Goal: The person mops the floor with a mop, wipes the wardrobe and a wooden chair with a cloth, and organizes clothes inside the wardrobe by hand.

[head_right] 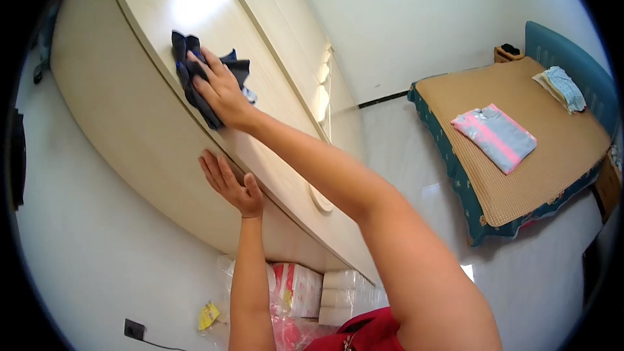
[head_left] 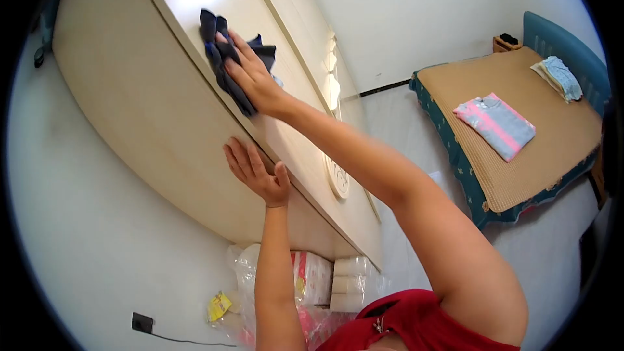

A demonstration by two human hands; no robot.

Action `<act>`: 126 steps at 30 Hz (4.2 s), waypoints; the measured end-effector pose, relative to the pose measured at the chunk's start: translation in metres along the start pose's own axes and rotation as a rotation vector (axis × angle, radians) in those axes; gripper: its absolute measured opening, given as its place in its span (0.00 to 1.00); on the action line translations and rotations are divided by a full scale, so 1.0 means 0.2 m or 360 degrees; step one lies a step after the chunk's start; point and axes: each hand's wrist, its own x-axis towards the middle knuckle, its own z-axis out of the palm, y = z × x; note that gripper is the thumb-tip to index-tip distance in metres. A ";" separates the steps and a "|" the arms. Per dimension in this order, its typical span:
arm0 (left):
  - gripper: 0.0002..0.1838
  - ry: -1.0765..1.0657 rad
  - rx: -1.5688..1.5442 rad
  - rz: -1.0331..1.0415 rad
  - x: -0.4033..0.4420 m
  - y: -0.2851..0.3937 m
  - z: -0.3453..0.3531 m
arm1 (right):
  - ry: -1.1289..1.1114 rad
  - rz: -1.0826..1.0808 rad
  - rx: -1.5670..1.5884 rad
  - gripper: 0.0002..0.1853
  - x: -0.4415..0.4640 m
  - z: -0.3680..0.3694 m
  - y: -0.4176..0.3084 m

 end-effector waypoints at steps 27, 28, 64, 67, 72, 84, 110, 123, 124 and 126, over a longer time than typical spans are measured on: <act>0.36 -0.0090 0.0048 -0.0133 -0.07 0.00 -0.03 | 0.0180 -0.0105 -0.0185 0.27 0.29 -0.07 0.35; 0.36 -0.0093 0.0029 -0.0146 -0.08 -0.01 -0.03 | 0.0233 -0.0209 -0.0141 0.25 0.42 -0.07 0.39; 0.39 0.0128 0.0446 -0.1167 -0.06 0.39 0.18 | -0.0976 -0.0702 0.0130 0.30 -1.19 -0.56 0.64; 0.38 0.0044 0.0710 -0.1175 -0.06 0.44 0.21 | -0.1310 -0.0763 0.0082 0.37 -1.32 -0.63 0.65; 0.38 0.0098 0.0804 -0.1202 -0.09 0.49 0.25 | -0.0973 -0.0499 -0.0028 0.34 -1.13 -0.61 0.78; 0.37 0.0237 0.0907 -0.1245 -0.13 0.51 0.28 | -0.0125 -0.0007 -0.0409 0.18 -0.86 -0.61 1.24; 0.38 0.0275 0.1190 -0.1273 -0.18 0.47 0.25 | 0.0182 0.1762 -0.1374 0.28 -1.08 -0.88 2.28; 0.39 0.0157 0.1389 -0.1073 -0.19 0.45 0.24 | 0.0530 0.2321 -0.0459 0.42 -1.12 -0.81 1.78; 0.39 0.0161 0.1379 -0.1103 -0.20 0.44 0.24 | 0.0543 0.2349 -0.0418 0.42 -1.11 -0.82 1.77; 0.40 0.0153 0.1361 -0.1009 -0.18 0.46 0.24 | 0.0471 0.2385 -0.0420 0.44 -1.09 -0.86 1.80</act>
